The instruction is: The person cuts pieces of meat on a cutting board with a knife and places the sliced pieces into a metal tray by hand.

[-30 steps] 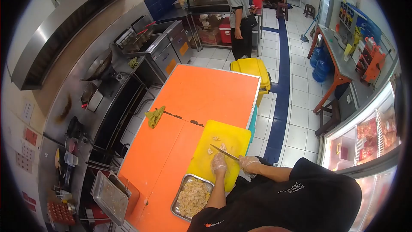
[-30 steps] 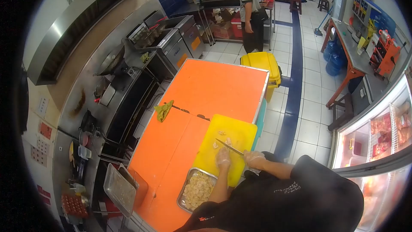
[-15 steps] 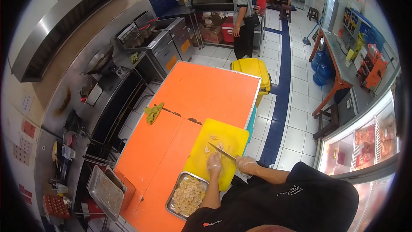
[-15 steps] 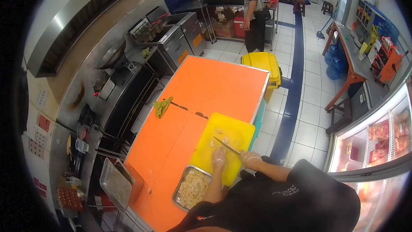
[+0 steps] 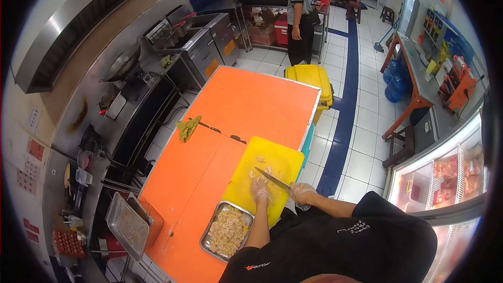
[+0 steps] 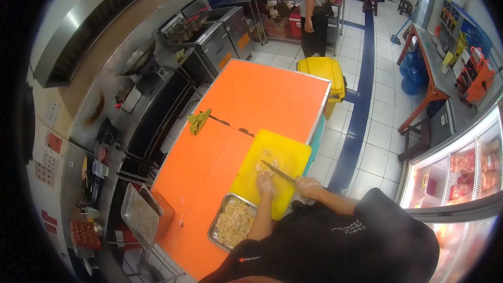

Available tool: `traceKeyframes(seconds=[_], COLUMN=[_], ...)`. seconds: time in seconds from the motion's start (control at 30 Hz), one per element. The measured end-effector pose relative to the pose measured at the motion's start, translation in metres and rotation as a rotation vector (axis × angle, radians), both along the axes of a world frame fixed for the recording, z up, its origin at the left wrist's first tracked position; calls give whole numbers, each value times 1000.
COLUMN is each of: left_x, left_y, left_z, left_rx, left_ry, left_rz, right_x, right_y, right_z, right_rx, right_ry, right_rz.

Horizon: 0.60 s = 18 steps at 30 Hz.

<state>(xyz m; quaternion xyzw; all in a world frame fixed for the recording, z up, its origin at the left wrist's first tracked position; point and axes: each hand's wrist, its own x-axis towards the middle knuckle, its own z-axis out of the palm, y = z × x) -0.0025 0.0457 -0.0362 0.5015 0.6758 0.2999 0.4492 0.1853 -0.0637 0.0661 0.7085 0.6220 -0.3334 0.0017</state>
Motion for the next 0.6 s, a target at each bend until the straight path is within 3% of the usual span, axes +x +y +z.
traceKeyframes(seconds=[0.07, 0.13, 0.4, 0.6], left_x=[-2, -8, 1, -4], left_y=[5, 12, 2, 14], left_z=[-25, -62, 70, 93], left_rx=[-4, -40, -4, 90], left_ry=[-127, -522, -482, -372], left_rz=[80, 149, 208, 146], right_x=[3, 8, 23, 40], right_y=[3, 0, 9, 26], right_z=[-2, -8, -1, -7], right_rx=[-8, 24, -10, -26], right_ry=[2, 58, 170, 218], right_rz=[-6, 4, -40, -30])
